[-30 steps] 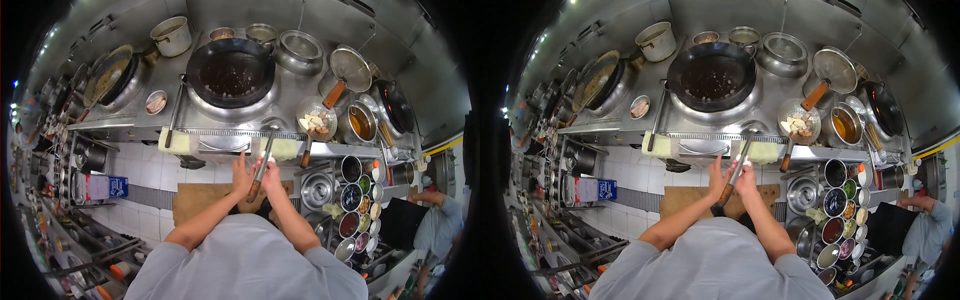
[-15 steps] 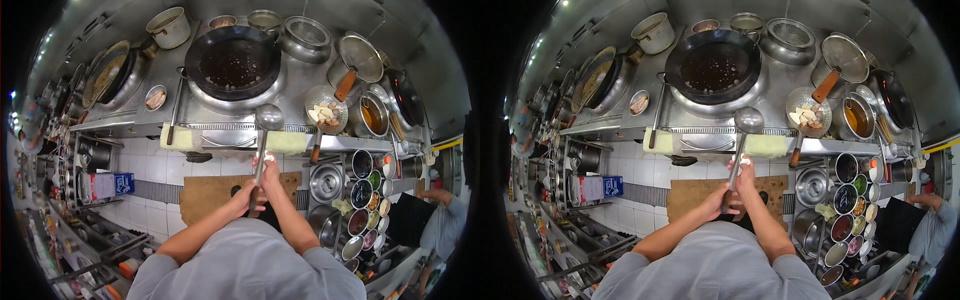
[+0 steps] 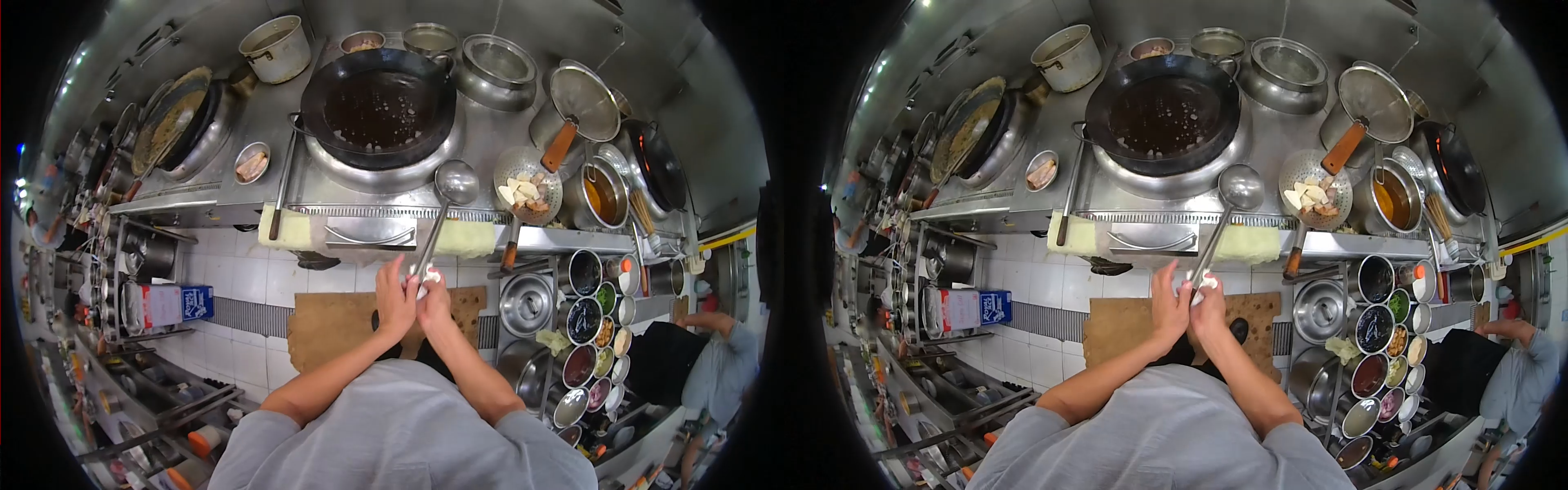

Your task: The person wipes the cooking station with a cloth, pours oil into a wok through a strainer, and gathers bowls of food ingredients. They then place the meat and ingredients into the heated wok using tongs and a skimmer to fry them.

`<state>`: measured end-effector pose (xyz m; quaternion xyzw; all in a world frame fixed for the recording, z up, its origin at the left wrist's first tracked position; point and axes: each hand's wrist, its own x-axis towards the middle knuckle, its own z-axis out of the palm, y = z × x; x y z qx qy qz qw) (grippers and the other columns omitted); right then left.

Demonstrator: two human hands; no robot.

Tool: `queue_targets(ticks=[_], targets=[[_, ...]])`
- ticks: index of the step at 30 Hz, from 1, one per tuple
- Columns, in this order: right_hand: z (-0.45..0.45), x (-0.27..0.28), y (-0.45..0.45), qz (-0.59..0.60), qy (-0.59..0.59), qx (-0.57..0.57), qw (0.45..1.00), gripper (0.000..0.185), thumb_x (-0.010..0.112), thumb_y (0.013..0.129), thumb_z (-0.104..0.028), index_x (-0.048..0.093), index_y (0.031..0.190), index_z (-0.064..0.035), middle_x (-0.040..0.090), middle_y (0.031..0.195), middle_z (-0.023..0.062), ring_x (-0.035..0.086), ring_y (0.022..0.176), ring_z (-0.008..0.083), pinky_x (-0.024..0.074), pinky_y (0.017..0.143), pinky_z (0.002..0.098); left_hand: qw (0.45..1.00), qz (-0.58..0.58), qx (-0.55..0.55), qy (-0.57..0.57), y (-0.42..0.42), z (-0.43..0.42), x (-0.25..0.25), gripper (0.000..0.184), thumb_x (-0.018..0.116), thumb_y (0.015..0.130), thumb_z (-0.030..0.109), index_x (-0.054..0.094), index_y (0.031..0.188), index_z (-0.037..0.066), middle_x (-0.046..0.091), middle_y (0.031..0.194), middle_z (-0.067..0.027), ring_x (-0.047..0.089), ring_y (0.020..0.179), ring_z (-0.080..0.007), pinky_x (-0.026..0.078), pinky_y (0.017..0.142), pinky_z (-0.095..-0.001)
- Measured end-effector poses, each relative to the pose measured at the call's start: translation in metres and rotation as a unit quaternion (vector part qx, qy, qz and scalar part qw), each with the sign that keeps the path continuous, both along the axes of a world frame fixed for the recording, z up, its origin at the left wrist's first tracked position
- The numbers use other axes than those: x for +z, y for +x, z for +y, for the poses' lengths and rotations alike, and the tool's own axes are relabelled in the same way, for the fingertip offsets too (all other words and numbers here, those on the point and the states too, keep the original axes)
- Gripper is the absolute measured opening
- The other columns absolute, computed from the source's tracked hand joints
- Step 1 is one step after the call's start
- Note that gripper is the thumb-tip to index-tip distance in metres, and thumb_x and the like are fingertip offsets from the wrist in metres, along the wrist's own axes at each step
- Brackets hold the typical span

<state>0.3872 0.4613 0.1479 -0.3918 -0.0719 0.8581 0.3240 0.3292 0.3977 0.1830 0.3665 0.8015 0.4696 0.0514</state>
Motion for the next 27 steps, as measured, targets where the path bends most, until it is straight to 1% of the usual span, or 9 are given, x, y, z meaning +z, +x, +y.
queue_targets(ticks=[4, 7, 9, 14, 16, 18, 20, 25, 27], targets=[[-0.018, 0.037, 0.022, -0.038, 0.043, 0.031, 0.998, 0.029, 0.032, 0.091, -0.001, 0.041, 0.116, -0.0127, 0.048, 0.111, 0.0096, 0.049, 0.103, 0.0204, 0.0446, 0.088, 0.0373, 0.998, -0.023, -0.044, 0.03, -0.005, 0.03, 0.011, 0.042, 0.05, 0.092, 0.025, 0.045, 0.129, 0.005, 0.047, 0.121, -0.0207, 0.043, 0.113, -0.0381, 0.035, 0.096, -0.0432], [-0.015, 0.047, 0.034, -0.094, 0.134, 0.062, 0.985, 0.029, 0.034, 0.091, 0.0, 0.046, 0.114, -0.0105, 0.048, 0.107, 0.0107, 0.05, 0.1, 0.0244, 0.0435, 0.087, 0.0368, 0.936, -0.348, -0.027, 0.048, 0.005, 0.048, -0.028, 0.047, 0.036, 0.099, 0.038, 0.046, 0.13, 0.004, 0.047, 0.124, -0.0191, 0.046, 0.113, -0.0319, 0.035, 0.098, -0.0405], [-0.019, 0.043, 0.042, -0.399, 0.534, 0.136, 0.733, 0.027, 0.042, 0.087, 0.004, 0.055, 0.108, -0.0077, 0.048, 0.104, 0.0127, 0.05, 0.099, 0.0276, 0.043, 0.086, 0.0368, 0.814, -0.578, -0.018, 0.049, 0.009, 0.056, -0.05, 0.062, 0.024, 0.099, 0.053, 0.04, 0.135, 0.005, 0.054, 0.116, -0.0171, 0.054, 0.103, -0.0246, 0.043, 0.091, -0.0368], [-0.019, 0.034, 0.069, -0.352, 0.632, 0.206, 0.658, 0.031, 0.051, 0.076, 0.012, 0.062, 0.099, -0.0056, 0.048, 0.099, 0.0163, 0.052, 0.093, 0.0329, 0.0444, 0.082, 0.038, 0.633, -0.772, -0.043, 0.033, -0.019, 0.045, -0.029, 0.059, 0.028, 0.098, 0.054, 0.03, 0.141, 0.013, 0.061, 0.101, -0.0139, 0.06, 0.08, -0.0209, 0.054, 0.065, -0.0341], [-0.007, 0.028, 0.075, -0.348, 0.547, 0.195, 0.736, 0.033, 0.051, 0.075, 0.012, 0.063, 0.1, -0.0055, 0.048, 0.098, 0.0179, 0.053, 0.088, 0.0356, 0.0458, 0.078, 0.0384, 0.706, -0.695, -0.134, -0.026, -0.031, 0.034, -0.042, 0.057, 0.028, 0.099, 0.051, 0.033, 0.14, 0.013, 0.062, 0.101, -0.0108, 0.06, 0.079, -0.0207, 0.053, 0.064, -0.0334], [0.012, 0.028, 0.066, -0.421, 0.634, 0.131, 0.636, 0.028, 0.05, 0.076, 0.011, 0.064, 0.094, -0.0049, 0.05, 0.098, 0.0162, 0.055, 0.089, 0.0327, 0.0463, 0.08, 0.0377, 0.75, -0.648, -0.119, -0.055, -0.031, 0.026, -0.05, 0.049, 0.041, 0.099, 0.04, 0.036, 0.136, 0.009, 0.062, 0.102, -0.0123, 0.062, 0.079, -0.0252, 0.052, 0.065, -0.036], [0.029, 0.027, 0.044, -0.409, 0.711, 0.152, 0.552, 0.026, 0.05, 0.076, 0.008, 0.065, 0.092, -0.0059, 0.053, 0.099, 0.015, 0.055, 0.089, 0.0318, 0.0462, 0.078, 0.037, 0.962, -0.148, -0.155, -0.167, -0.031, 0.02, -0.063, 0.044, 0.051, 0.094, 0.022, 0.038, 0.133, 0.006, 0.062, 0.103, -0.0179, 0.062, 0.082, -0.0338, 0.051, 0.067, -0.0424], [0.143, -0.074, 0.002, -0.419, 0.775, 0.179, 0.438, 0.023, 0.049, 0.078, 0.003, 0.064, 0.089, -0.0095, 0.057, 0.1, 0.0124, 0.055, 0.092, 0.0328, 0.0463, 0.08, 0.0388, 0.954, 0.033, -0.136, -0.264, -0.031, 0.007, -0.005, 0.04, 0.05, 0.092, 0.016, 0.04, 0.128, 0.003, 0.056, 0.1, -0.0214, 0.059, 0.086, -0.0416, 0.048, 0.07, -0.0516], [0.177, -0.087, -0.022, -0.443, 0.661, 0.062, 0.602, 0.021, 0.05, 0.079, 0.002, 0.064, 0.088, -0.0101, 0.057, 0.098, 0.0122, 0.055, 0.094, 0.032, 0.0464, 0.08, 0.0378, 0.957, 0.036, -0.134, -0.255, -0.028, 0.008, 0.004, 0.04, 0.05, 0.092, 0.017, 0.04, 0.128, 0.004, 0.056, 0.101, -0.0214, 0.06, 0.084, -0.0415, 0.049, 0.07, -0.0516]])
